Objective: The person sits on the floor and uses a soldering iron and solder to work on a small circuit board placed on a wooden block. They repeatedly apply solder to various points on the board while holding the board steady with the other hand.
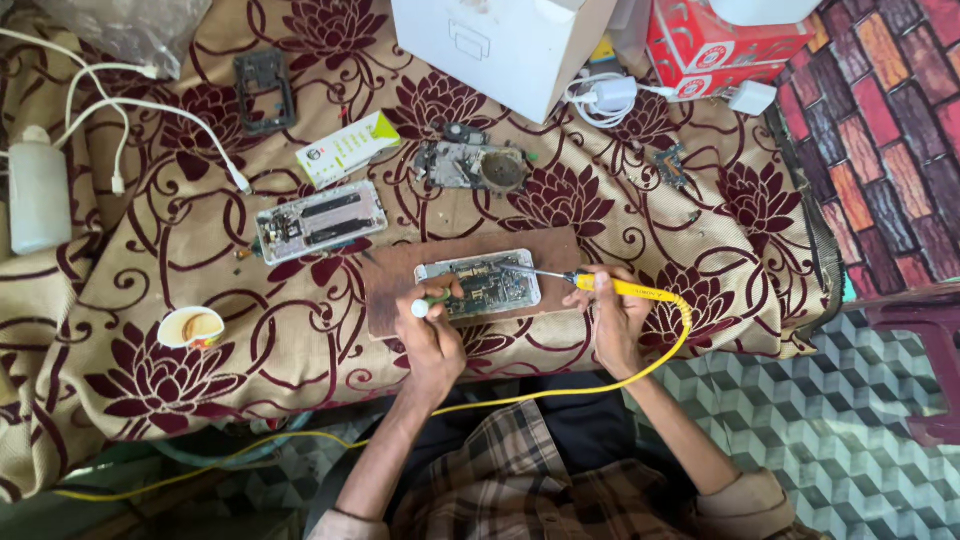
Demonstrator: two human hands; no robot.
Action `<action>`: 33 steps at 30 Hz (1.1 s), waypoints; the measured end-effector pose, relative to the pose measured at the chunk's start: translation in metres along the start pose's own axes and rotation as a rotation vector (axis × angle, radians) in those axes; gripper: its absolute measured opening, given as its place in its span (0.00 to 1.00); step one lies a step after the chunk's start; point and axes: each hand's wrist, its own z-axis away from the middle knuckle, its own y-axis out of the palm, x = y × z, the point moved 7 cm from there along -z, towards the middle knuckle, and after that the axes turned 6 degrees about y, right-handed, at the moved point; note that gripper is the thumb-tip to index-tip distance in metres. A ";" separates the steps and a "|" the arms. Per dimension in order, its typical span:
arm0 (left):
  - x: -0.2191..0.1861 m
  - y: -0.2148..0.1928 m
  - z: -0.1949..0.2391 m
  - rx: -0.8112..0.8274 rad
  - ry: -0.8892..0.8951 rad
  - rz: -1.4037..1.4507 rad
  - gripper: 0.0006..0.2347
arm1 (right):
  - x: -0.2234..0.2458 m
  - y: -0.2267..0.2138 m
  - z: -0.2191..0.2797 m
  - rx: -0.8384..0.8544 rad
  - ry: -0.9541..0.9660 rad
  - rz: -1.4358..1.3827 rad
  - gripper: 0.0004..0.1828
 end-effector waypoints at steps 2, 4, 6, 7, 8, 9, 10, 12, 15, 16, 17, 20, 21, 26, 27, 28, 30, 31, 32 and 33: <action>0.001 0.001 0.002 0.008 0.005 0.007 0.04 | 0.003 0.001 -0.002 0.009 -0.007 0.039 0.14; 0.002 -0.001 0.005 0.021 -0.002 0.016 0.06 | 0.005 0.004 0.001 0.027 -0.010 0.080 0.14; 0.005 0.000 0.003 0.030 -0.004 0.037 0.07 | 0.008 0.007 -0.002 0.056 -0.025 0.124 0.14; 0.006 0.000 0.005 0.031 -0.024 0.032 0.07 | 0.009 0.006 0.000 0.058 -0.028 0.113 0.14; 0.007 0.001 0.007 0.033 -0.044 0.027 0.06 | 0.009 0.005 0.001 0.059 -0.032 0.103 0.14; 0.009 0.001 0.008 0.032 -0.061 0.020 0.06 | 0.008 0.006 0.001 0.063 -0.039 0.090 0.14; 0.008 0.001 0.008 0.029 -0.053 0.033 0.06 | 0.009 0.006 0.001 0.069 -0.043 0.084 0.14; 0.008 0.000 0.006 0.020 -0.036 0.054 0.06 | 0.009 0.008 0.000 0.086 -0.053 0.069 0.14; 0.012 0.000 0.009 0.027 -0.094 0.024 0.06 | 0.007 0.007 0.003 0.089 -0.075 0.014 0.13; 0.010 -0.001 0.009 0.023 -0.078 0.018 0.07 | 0.006 0.005 0.006 0.078 -0.067 0.050 0.13; 0.008 -0.001 0.008 0.017 -0.057 0.014 0.07 | 0.006 0.004 0.006 0.068 -0.064 0.087 0.13; 0.004 0.000 0.005 0.016 -0.035 -0.004 0.08 | 0.007 0.001 0.012 0.075 -0.085 0.154 0.14; 0.004 -0.001 0.002 0.017 -0.029 -0.014 0.08 | 0.008 0.002 0.012 0.086 -0.101 0.164 0.14; -0.007 -0.003 -0.007 0.012 0.050 0.005 0.12 | 0.006 0.002 0.014 0.111 -0.069 0.187 0.15; -0.011 -0.004 -0.006 0.009 0.080 0.020 0.12 | 0.006 0.001 0.016 0.107 -0.068 0.168 0.15; -0.009 -0.004 -0.004 0.013 0.042 0.018 0.11 | 0.006 0.000 0.018 0.104 -0.068 0.145 0.15; -0.002 -0.003 -0.003 0.018 -0.029 0.019 0.10 | 0.006 -0.001 0.017 0.102 -0.077 0.102 0.15; -0.001 -0.002 -0.002 0.017 -0.012 0.005 0.11 | 0.005 -0.002 0.016 0.091 -0.070 0.137 0.15; -0.001 -0.002 0.000 0.017 0.005 -0.009 0.11 | 0.005 -0.003 0.016 0.080 -0.063 0.172 0.15; 0.000 -0.003 0.001 0.019 0.023 -0.025 0.12 | 0.004 -0.002 0.016 0.069 -0.055 0.204 0.15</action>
